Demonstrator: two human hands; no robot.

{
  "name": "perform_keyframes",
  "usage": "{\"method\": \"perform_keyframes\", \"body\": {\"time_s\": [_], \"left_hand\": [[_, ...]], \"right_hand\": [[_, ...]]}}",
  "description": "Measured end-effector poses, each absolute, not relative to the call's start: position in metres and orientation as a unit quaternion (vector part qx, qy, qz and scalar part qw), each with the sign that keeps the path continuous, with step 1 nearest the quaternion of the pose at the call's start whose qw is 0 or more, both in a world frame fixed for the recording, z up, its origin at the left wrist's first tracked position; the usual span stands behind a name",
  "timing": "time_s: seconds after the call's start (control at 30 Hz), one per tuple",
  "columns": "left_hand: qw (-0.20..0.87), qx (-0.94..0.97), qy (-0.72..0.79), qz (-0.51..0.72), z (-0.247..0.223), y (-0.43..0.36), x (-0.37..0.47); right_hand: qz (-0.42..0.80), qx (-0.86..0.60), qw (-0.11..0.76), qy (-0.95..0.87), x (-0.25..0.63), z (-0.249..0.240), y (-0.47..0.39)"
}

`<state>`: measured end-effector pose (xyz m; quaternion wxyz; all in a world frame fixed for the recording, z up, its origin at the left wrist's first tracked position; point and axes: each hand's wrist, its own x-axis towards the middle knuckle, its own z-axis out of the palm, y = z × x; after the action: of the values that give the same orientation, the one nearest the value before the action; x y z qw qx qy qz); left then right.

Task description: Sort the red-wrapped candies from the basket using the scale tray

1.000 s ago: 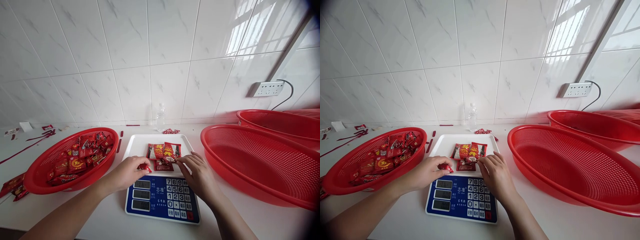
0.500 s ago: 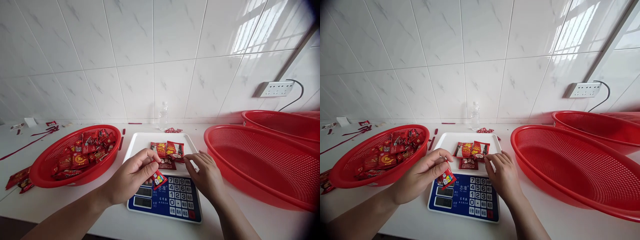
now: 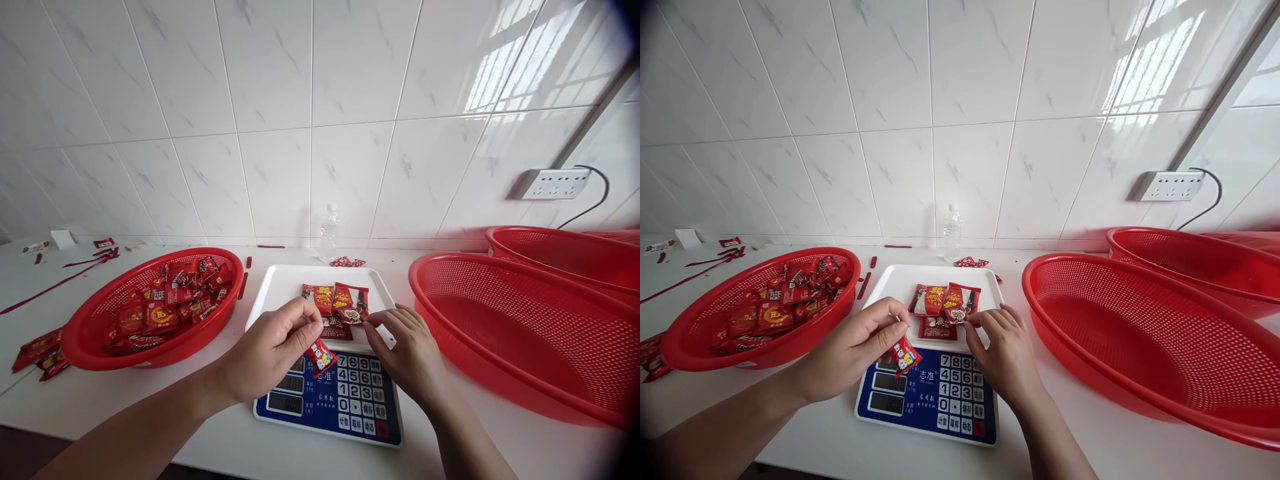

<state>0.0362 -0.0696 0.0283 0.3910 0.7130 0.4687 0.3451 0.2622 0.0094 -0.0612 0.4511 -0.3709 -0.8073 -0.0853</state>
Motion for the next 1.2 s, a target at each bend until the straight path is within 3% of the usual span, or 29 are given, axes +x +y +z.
{"method": "perform_keyframes", "body": {"time_s": [0.3, 0.5, 0.73, 0.97, 1.07, 1.2], "left_hand": [[0.139, 0.798, 0.530, 0.252, -0.002, -0.018, 0.026], [0.264, 0.805, 0.516, 0.127, -0.016, -0.009, 0.043], [0.236, 0.829, 0.506, 0.011, -0.011, 0.013, 0.058], [0.247, 0.812, 0.520, 0.095, 0.003, 0.018, 0.033], [0.195, 0.742, 0.614, 0.187, 0.018, 0.020, -0.012], [0.145, 0.647, 0.726, 0.181, 0.024, 0.018, -0.096]], "right_hand": [[-0.064, -0.372, 0.437, -0.816, 0.263, -0.055, 0.006], [-0.058, -0.362, 0.418, -0.831, 0.263, -0.059, 0.008], [-0.035, -0.347, 0.352, -0.869, 0.263, -0.063, 0.007], [-0.060, -0.381, 0.409, -0.827, 0.268, -0.069, 0.016], [-0.063, -0.389, 0.433, -0.811, 0.269, -0.070, 0.019], [-0.069, -0.383, 0.453, -0.802, 0.269, -0.069, 0.018]]}}
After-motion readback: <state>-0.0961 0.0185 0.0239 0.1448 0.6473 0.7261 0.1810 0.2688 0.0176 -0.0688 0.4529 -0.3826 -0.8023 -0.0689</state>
